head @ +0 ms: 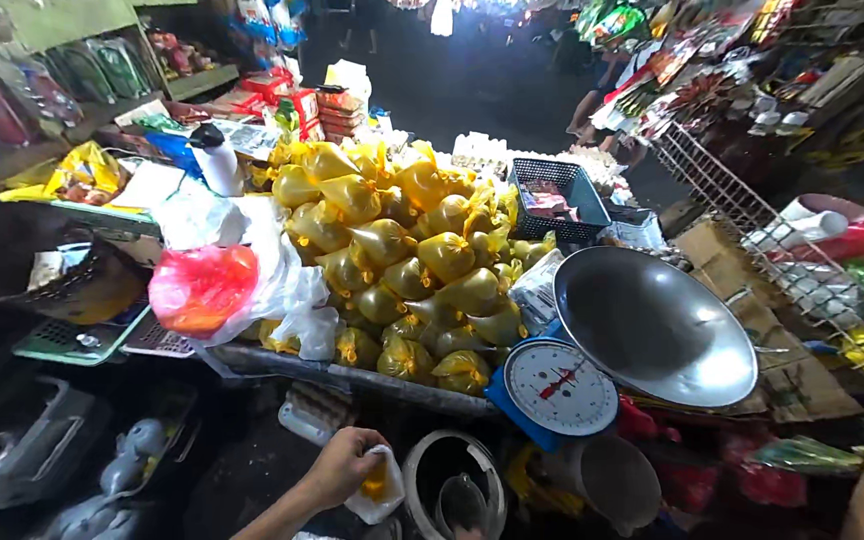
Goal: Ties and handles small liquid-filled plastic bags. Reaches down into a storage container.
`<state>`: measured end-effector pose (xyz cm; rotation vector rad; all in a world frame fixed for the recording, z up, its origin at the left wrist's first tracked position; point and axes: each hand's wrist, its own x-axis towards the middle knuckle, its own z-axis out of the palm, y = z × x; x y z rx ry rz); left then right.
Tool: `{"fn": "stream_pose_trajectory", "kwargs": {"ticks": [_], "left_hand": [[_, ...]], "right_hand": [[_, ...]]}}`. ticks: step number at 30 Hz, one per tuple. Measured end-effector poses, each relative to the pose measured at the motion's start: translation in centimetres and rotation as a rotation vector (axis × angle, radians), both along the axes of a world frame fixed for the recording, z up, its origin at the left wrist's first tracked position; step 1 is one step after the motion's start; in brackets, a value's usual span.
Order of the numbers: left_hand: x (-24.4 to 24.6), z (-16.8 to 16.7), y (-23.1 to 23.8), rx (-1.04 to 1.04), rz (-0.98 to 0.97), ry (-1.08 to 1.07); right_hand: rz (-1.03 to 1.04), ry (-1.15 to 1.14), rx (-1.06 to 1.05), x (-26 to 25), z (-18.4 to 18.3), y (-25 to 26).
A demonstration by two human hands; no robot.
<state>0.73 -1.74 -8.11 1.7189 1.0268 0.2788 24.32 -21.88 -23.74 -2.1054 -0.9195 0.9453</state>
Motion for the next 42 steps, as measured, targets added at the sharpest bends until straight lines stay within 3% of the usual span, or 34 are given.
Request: {"fn": "stream_pose_trajectory", "kwargs": {"ticks": [1,2,4,5,8,13,18,22,25,29,31,32,34,35,38,39,40,42], "left_hand": [[0.8,-0.7,0.0,-0.025,-0.040,-0.016],[1.5,-1.4,0.2,-0.044,-0.083,-0.037],[2.4,-2.1,0.9,-0.048,-0.176,-0.070],[2.7,-2.2,1.3,-0.037,-0.224,-0.096],[2.7,-1.4,2.2,-0.022,-0.317,-0.221],[1.5,0.4,5.4,0.029,-0.369,-0.432],[-1.7,3.5,10.1,0.172,-0.541,-0.216],[-5.6,3.4,11.9,0.239,-0.481,-0.210],[-8.8,2.7,12.9,0.029,-0.349,-0.369],[-13.2,0.7,12.8,-0.565,-0.232,-0.779],[-14.7,-0.2,12.5,-0.769,-0.073,-0.954],[-15.2,-0.3,12.3,-0.772,0.059,-0.980],[-15.8,0.1,11.7,-0.552,0.335,-0.916],[-16.2,0.3,11.3,-0.319,0.394,-0.825],[-17.4,0.3,10.8,0.530,0.283,-0.456],[-17.9,0.3,10.8,0.713,0.203,-0.329],[-18.2,0.1,10.9,0.806,0.138,-0.188],[-19.5,-0.4,11.0,0.718,0.076,0.015]], "right_hand": [[-0.024,0.077,0.132,0.9,-1.6,0.8],[-0.041,0.234,0.200,1.2,-0.7,2.1],[-0.031,0.480,0.368,-1.1,4.5,4.2],[0.008,0.494,0.433,-2.6,7.2,4.8],[-0.029,0.286,0.412,-7.5,12.8,6.2],[-0.141,-0.167,0.358,-11.6,15.4,10.4],[0.051,-0.711,0.385,-12.4,19.1,13.9],[0.215,-0.936,0.458,-13.5,20.8,17.3],[0.286,-1.032,0.535,-14.7,21.2,20.1],[0.348,-1.090,0.754,-15.7,21.1,23.1],[0.408,-1.045,0.849,-16.3,21.5,24.2],[0.431,-1.002,0.895,-16.8,21.8,24.7],[0.445,-0.870,0.980,-18.0,22.0,25.4],[0.448,-0.790,1.001,-18.7,22.2,25.8],[0.468,-0.583,1.025,-20.0,22.7,27.0],[0.480,-0.532,1.029,-20.1,22.8,27.3],[0.500,-0.491,1.027,-20.1,23.0,27.5],[0.557,-0.438,1.003,-20.3,23.1,27.8]]}}
